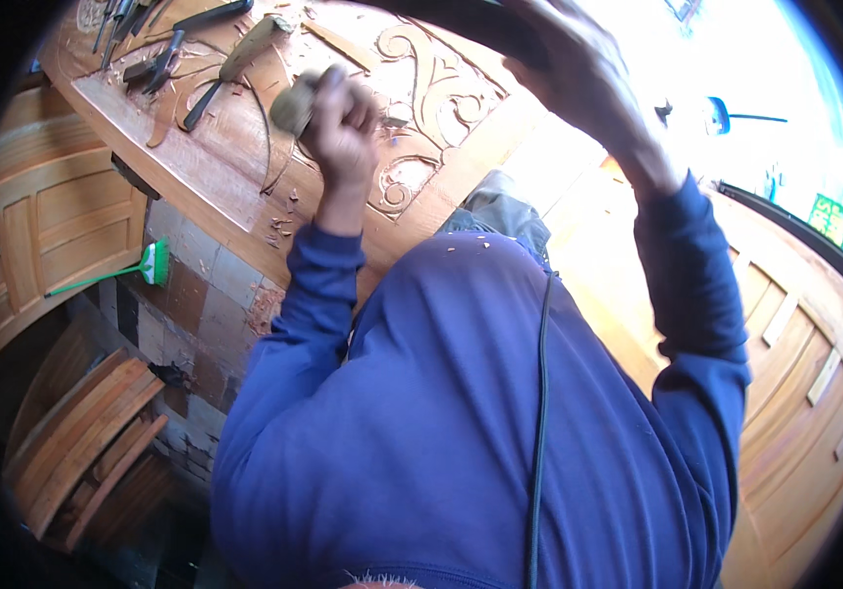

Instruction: The person carves a decorative pattern into a wooden panel using a chisel and a wooden mallet, striking the chisel to remove wood and then brushing away the shavings by hand.

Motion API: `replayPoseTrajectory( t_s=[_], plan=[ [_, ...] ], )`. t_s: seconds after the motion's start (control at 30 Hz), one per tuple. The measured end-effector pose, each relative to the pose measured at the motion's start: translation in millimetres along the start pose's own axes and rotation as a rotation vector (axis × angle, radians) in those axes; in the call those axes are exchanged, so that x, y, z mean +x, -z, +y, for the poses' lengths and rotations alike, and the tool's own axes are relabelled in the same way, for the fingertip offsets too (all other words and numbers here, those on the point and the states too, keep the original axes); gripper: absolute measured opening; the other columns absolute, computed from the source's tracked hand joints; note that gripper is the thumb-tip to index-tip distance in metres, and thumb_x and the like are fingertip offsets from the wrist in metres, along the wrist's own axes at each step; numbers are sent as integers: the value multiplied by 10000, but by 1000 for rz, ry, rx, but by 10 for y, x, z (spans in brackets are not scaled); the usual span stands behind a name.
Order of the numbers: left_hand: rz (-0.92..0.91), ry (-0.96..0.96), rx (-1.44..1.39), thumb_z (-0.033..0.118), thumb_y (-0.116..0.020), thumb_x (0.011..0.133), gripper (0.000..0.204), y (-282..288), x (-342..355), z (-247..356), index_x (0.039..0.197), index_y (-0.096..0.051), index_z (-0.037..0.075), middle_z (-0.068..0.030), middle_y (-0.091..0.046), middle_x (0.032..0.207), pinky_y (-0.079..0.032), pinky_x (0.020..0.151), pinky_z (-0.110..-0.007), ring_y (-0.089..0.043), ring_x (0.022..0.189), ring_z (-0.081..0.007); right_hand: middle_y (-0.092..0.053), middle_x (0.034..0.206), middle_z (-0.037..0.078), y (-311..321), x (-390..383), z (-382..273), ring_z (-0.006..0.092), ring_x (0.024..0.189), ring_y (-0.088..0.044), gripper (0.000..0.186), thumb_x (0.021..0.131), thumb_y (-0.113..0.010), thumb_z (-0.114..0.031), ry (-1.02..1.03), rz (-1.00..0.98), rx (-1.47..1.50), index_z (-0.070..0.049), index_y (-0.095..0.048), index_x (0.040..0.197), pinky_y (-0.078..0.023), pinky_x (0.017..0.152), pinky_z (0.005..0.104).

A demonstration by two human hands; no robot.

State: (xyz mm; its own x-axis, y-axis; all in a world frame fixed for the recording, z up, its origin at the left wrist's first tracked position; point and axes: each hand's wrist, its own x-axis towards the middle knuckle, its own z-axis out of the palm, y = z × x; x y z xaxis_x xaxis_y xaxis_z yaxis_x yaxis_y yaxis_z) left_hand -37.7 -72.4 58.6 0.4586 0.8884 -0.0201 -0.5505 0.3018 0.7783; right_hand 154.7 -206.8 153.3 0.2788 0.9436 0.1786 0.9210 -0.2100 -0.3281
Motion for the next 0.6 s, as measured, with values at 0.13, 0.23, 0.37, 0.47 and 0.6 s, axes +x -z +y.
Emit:
replayPoseTrajectory(
  t_s=[0.13, 0.23, 0.37, 0.47, 0.6],
  plan=[
    [129, -214, -12, 344, -610, 1038, 382, 392, -241, 542, 775, -450, 119, 30, -385, 538, -305, 368, -241, -361, 393, -82, -642, 1295, 108, -465, -444, 261, 198, 1176, -609, 814, 795, -889, -114, -376, 119, 696, -31, -483, 1495, -487, 1046, 360],
    [286, -151, 140, 459, -550, 1061, 360, 306, -330, 562, 893, -503, 145, 14, -451, 615, -333, 425, -227, -388, 481, -70, -632, 1257, 105, -750, -561, 416, 218, 1136, -614, 873, 760, -907, -138, -504, 115, 949, -29, -465, 1505, -508, 999, 359],
    [259, -321, 28, 395, -488, 1089, 380, 177, -484, 343, 1203, -531, 36, -87, -532, 841, -459, 611, -277, -524, 726, -173, -615, 1303, 146, -866, -572, 531, 229, 1198, -584, 974, 742, -945, -192, -610, -8, 1059, 14, -407, 1528, -471, 1039, 355],
    [337, -478, 244, 302, -498, 1087, 353, 67, -708, 140, 1273, -514, 2, -128, -576, 920, -537, 723, -343, -566, 818, -226, -618, 1299, 146, -856, -572, 674, 226, 1198, -586, 970, 751, -939, -202, -608, -169, 1076, 12, -404, 1531, -467, 1047, 353],
    [335, -626, 707, 95, -624, 1021, 309, -13, -981, -50, 1264, -481, -30, -205, -627, 1070, -618, 853, -414, -653, 946, -275, -635, 1262, 117, -906, -561, 831, 195, 1114, -632, 917, 776, -904, -141, -557, -208, 1149, -27, -398, 1531, -536, 954, 346]
  ],
)
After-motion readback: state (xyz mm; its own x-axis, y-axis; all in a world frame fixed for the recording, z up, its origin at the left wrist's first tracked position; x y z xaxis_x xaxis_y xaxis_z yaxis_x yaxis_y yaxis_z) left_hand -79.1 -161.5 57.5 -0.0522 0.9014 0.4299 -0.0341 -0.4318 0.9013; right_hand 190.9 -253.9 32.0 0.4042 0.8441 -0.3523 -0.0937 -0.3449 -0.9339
